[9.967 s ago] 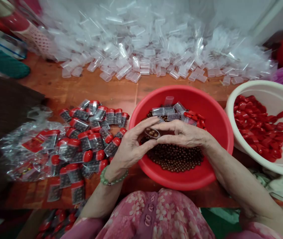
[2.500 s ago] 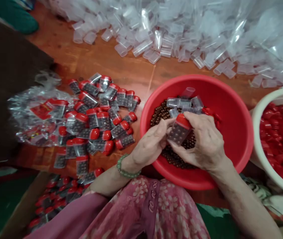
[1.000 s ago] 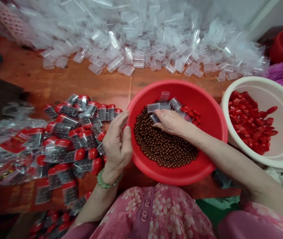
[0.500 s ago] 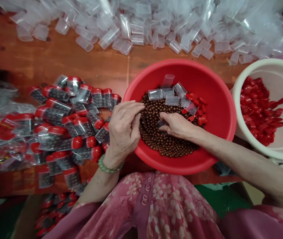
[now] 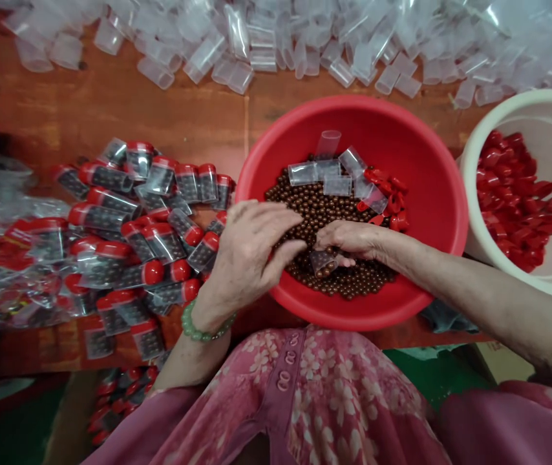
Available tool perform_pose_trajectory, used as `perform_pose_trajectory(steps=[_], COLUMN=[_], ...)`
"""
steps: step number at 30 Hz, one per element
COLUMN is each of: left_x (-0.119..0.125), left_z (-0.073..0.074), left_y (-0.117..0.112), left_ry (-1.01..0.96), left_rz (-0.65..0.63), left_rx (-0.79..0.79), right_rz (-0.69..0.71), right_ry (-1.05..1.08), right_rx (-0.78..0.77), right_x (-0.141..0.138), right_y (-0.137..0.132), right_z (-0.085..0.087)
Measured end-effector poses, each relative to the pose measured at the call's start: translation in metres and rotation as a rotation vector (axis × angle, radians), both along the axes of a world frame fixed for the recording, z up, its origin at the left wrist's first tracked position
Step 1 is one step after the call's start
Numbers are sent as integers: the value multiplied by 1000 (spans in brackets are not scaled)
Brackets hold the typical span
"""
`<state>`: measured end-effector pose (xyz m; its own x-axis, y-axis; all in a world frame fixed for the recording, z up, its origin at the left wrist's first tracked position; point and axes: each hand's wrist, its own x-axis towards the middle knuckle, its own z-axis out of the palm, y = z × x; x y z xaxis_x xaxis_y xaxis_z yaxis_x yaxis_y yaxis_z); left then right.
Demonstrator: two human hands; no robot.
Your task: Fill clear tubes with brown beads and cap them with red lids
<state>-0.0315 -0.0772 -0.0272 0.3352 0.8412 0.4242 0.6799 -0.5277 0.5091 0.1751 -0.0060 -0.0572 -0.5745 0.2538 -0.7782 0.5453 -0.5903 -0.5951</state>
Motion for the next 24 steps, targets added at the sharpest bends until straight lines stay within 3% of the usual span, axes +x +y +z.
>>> perform_pose_trajectory(steps=[4, 7, 13, 16, 21, 24], left_x=[3, 9, 7, 2, 5, 6], left_z=[11, 12, 11, 15, 16, 17], left_y=[-6, -6, -2, -2, -3, -2], left_ry=[145, 175, -256, -379, -487, -485], left_rz=[-198, -209, -151, -144, -174, -161], left_rx=[-120, -157, -173, -226, -255, -281], right_rz=[-79, -109, -132, -34, 280, 386], right_ry=[89, 141, 190, 150, -22, -227], right_rx=[8, -7, 93, 351, 1010, 1182], right_x=[-6, -8, 1, 9, 25, 44], right_y=[2, 2, 8, 12, 13, 15], right_z=[4, 7, 22, 36, 56, 60])
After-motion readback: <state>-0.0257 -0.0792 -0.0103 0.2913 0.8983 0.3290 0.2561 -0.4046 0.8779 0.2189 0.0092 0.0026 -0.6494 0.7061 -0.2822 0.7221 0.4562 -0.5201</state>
